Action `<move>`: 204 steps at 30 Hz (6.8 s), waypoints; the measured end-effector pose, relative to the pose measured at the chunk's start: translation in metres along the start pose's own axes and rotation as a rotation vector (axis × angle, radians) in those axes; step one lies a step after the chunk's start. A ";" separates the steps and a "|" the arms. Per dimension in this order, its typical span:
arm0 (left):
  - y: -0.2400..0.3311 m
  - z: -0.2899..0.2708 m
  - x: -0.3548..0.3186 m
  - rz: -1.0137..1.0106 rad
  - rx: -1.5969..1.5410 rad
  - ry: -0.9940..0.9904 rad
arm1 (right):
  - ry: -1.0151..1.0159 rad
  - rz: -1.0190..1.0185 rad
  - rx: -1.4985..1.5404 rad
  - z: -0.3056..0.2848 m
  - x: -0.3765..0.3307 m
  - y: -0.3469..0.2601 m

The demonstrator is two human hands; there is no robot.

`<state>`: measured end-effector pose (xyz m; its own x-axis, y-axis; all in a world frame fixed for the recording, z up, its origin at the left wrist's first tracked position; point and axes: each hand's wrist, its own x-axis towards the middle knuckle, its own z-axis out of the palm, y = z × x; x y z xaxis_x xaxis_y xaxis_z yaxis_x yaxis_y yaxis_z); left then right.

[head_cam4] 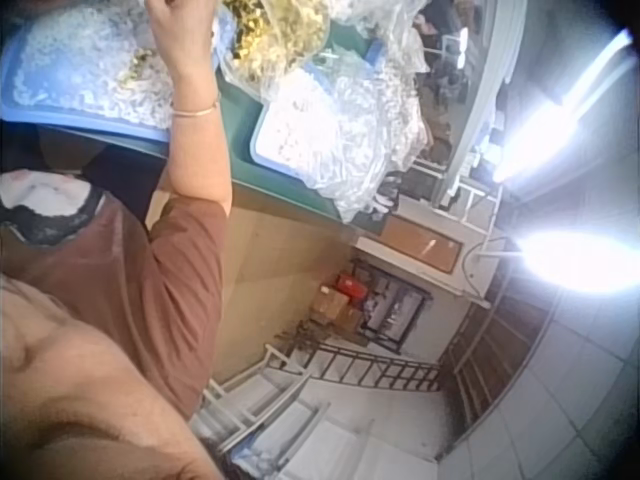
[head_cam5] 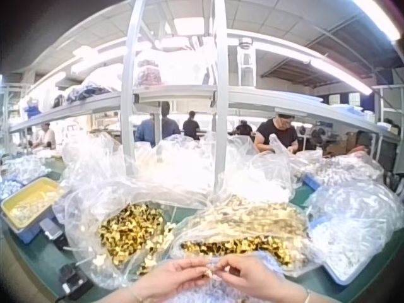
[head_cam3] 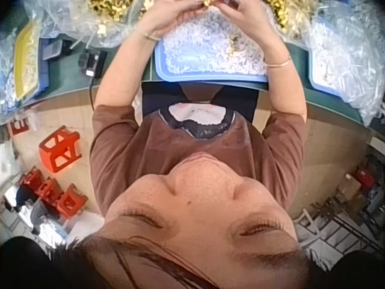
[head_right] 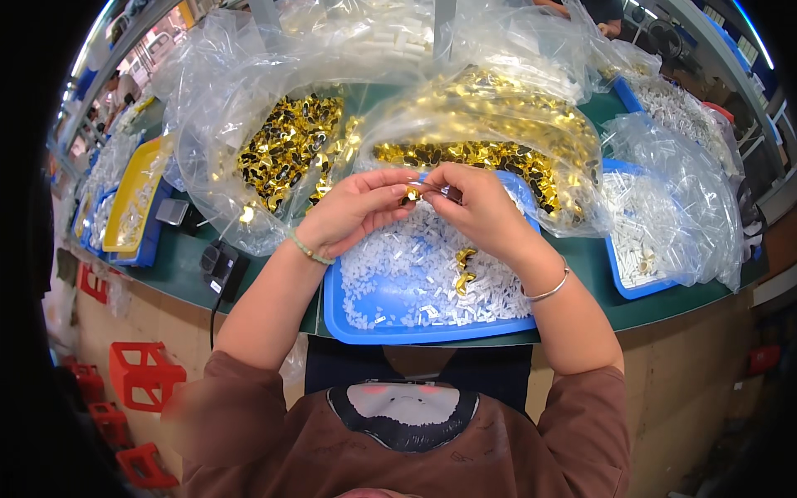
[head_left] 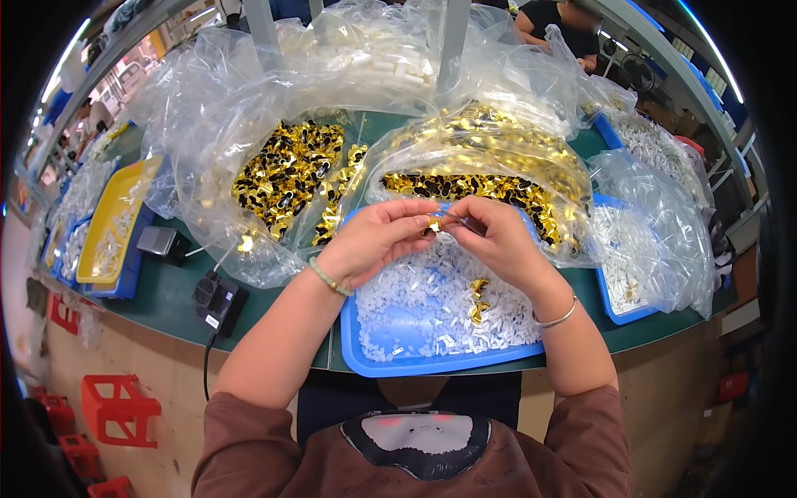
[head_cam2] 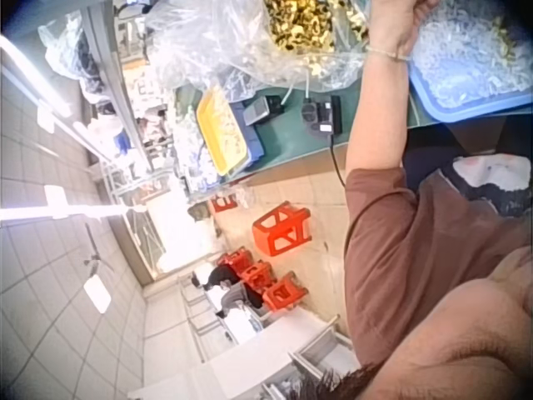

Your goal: The person repeatedly picks small gold and black components from a blue tray and assembles them by hand. They insert a small white piece into each gold component and place the assembled units back into the tray. The process is repetitive and performed one at a time.

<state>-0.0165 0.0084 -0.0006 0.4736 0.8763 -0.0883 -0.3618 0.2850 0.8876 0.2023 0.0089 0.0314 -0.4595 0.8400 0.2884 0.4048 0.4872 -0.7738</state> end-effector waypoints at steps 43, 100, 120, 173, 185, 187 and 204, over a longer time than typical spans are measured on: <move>-0.010 0.022 -0.005 0.468 0.476 0.113 | -0.024 0.101 0.251 -0.003 0.000 0.001; -0.013 0.022 -0.004 0.446 0.493 0.164 | 0.226 -0.295 -0.237 0.012 -0.007 -0.009; -0.011 0.020 -0.004 0.477 0.432 0.241 | 0.109 -0.245 -0.025 0.010 -0.004 -0.002; -0.007 0.006 0.002 -0.054 -0.120 -0.021 | 0.212 -0.148 -0.077 0.016 -0.006 -0.007; -0.007 0.005 0.003 -0.070 -0.124 -0.061 | 0.227 -0.133 -0.090 0.019 -0.007 -0.012; -0.008 0.003 0.003 -0.065 -0.129 -0.079 | 0.235 -0.146 -0.134 0.021 -0.008 -0.014; -0.003 0.007 0.001 -0.066 -0.159 -0.053 | 0.276 -0.095 -0.074 0.021 -0.009 -0.017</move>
<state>-0.0092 0.0053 0.0004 0.5410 0.8330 -0.1162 -0.4486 0.4027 0.7979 0.1835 -0.0119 0.0302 -0.2698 0.8179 0.5083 0.4313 0.5746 -0.6956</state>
